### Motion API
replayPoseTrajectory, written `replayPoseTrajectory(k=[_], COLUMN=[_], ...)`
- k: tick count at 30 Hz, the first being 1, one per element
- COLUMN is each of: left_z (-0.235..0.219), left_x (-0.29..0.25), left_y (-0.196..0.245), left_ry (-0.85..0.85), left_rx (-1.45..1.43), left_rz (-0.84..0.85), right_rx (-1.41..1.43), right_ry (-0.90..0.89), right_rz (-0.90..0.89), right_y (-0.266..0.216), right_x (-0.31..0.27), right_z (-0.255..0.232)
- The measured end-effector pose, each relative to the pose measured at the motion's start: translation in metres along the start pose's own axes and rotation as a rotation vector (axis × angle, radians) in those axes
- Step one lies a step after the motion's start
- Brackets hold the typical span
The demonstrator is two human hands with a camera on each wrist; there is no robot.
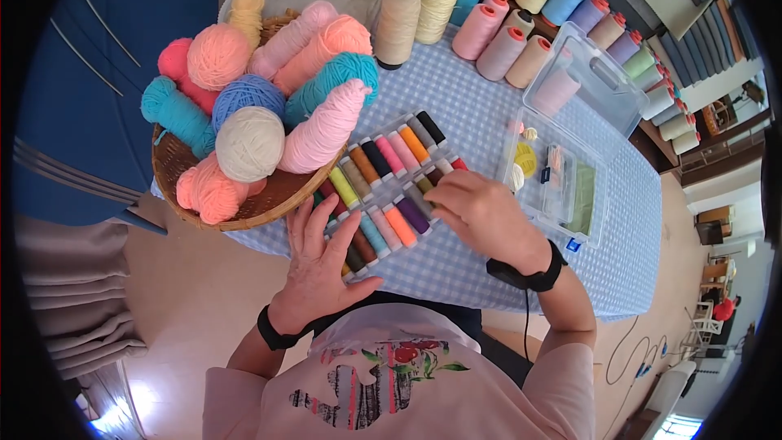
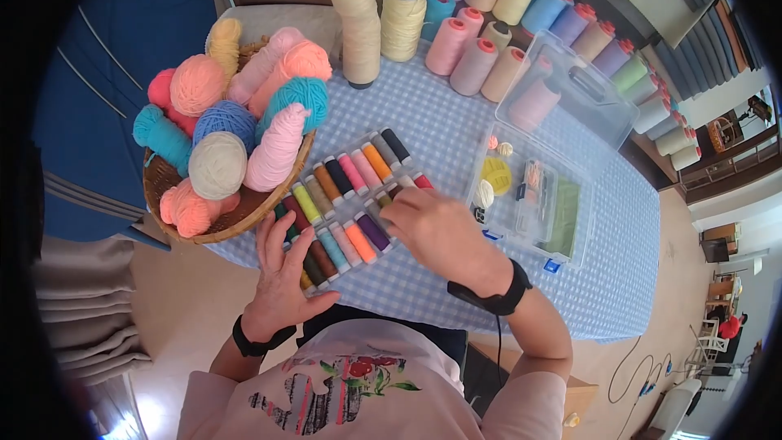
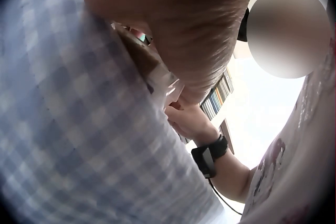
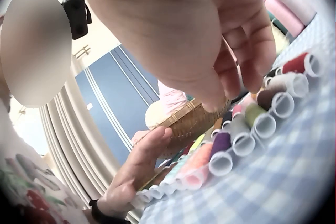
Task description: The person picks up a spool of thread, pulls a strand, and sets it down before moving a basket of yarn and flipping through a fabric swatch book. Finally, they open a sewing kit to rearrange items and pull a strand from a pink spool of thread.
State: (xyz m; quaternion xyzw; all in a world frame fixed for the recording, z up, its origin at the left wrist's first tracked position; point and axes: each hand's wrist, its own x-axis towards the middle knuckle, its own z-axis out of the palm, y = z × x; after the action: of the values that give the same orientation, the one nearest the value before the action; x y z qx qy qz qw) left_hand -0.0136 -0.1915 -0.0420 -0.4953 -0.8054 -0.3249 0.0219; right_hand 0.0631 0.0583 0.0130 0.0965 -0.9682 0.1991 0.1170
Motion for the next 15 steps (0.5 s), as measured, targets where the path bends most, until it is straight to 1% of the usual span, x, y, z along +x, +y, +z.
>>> replayPoseTrajectory(k=[1,5,7,8,11,13,14,15], left_z=[0.003,0.012,0.012,0.012,0.012,0.014,0.014,0.014], left_x=[0.000,-0.003,-0.004,-0.006,-0.008,-0.009,-0.008,-0.007], left_y=[-0.001,-0.005,-0.008,-0.009,-0.010,-0.010,-0.009,-0.008], left_ry=[0.018,0.065,0.081,0.081,0.048,0.058,0.059,0.077], left_rx=[0.066,0.107,0.101,0.105,0.144,0.164,0.160,0.152], left_rz=[0.032,0.039,0.065,0.058,0.084,0.093,0.092,0.078], right_rx=[0.014,-0.019,0.058,0.063,0.098,0.199,0.164,0.161], right_ry=[-0.017,-0.027,-0.018,-0.021,-0.054,-0.037,-0.059,-0.060], right_rz=[0.003,-0.009,0.050,0.045,0.003,-0.061,-0.100,-0.098], right_y=[-0.001,-0.008,-0.009,-0.009,-0.010,-0.015,-0.019,-0.021], right_x=[-0.004,-0.003,0.000,0.000,-0.005,-0.011,-0.013,-0.014], right_z=[0.002,0.005,0.005,0.005,0.004,0.005,0.005,0.007])
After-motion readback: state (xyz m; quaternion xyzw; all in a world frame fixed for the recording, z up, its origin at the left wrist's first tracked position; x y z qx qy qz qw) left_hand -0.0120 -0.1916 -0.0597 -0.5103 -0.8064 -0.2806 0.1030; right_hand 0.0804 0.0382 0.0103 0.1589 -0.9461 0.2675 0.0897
